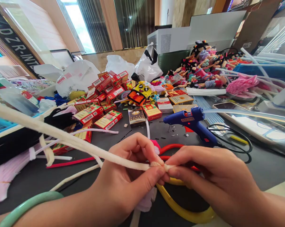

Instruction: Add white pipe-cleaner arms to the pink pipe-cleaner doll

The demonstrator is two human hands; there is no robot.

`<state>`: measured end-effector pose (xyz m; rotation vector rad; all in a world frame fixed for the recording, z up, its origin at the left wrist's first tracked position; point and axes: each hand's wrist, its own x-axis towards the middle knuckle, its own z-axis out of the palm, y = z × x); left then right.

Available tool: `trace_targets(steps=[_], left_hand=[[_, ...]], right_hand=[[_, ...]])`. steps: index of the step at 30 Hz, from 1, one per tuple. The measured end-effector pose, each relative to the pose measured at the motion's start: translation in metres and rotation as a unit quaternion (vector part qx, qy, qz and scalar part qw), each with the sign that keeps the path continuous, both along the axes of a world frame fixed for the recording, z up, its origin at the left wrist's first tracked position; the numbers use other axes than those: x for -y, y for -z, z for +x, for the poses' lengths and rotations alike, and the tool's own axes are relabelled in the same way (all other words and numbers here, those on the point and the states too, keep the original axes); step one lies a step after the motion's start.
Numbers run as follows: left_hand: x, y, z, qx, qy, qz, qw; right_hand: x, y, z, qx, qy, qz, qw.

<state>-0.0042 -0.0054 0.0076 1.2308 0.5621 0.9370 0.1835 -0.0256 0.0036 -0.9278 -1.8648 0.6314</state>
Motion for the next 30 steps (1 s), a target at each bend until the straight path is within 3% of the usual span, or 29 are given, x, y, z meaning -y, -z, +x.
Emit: trace_targets(steps=[10, 19, 23, 26, 28, 30], left_hand=[[0.0, 0.0, -0.001, -0.007, 0.009, 0.009, 1.0], [-0.001, -0.001, 0.001, -0.014, 0.009, 0.013, 1.0], [-0.002, -0.003, 0.002, -0.016, -0.003, 0.009, 1.0], [-0.001, -0.005, 0.003, -0.027, -0.018, 0.0, 0.999], [-0.001, -0.006, 0.004, -0.035, -0.022, -0.004, 0.999], [-0.002, -0.006, 0.005, -0.035, -0.022, -0.008, 0.999]], right_hand=[[-0.001, -0.005, -0.002, -0.112, -0.051, -0.256, 0.959], [-0.003, -0.007, -0.001, -0.117, -0.076, -0.282, 0.949], [-0.002, -0.006, 0.0, -0.075, -0.05, -0.193, 0.977], [-0.001, -0.003, 0.002, 0.021, -0.007, 0.012, 1.0], [-0.002, 0.0, 0.001, 0.102, 0.024, 0.154, 0.983], [-0.002, 0.004, 0.001, 0.16, 0.049, 0.243, 0.956]])
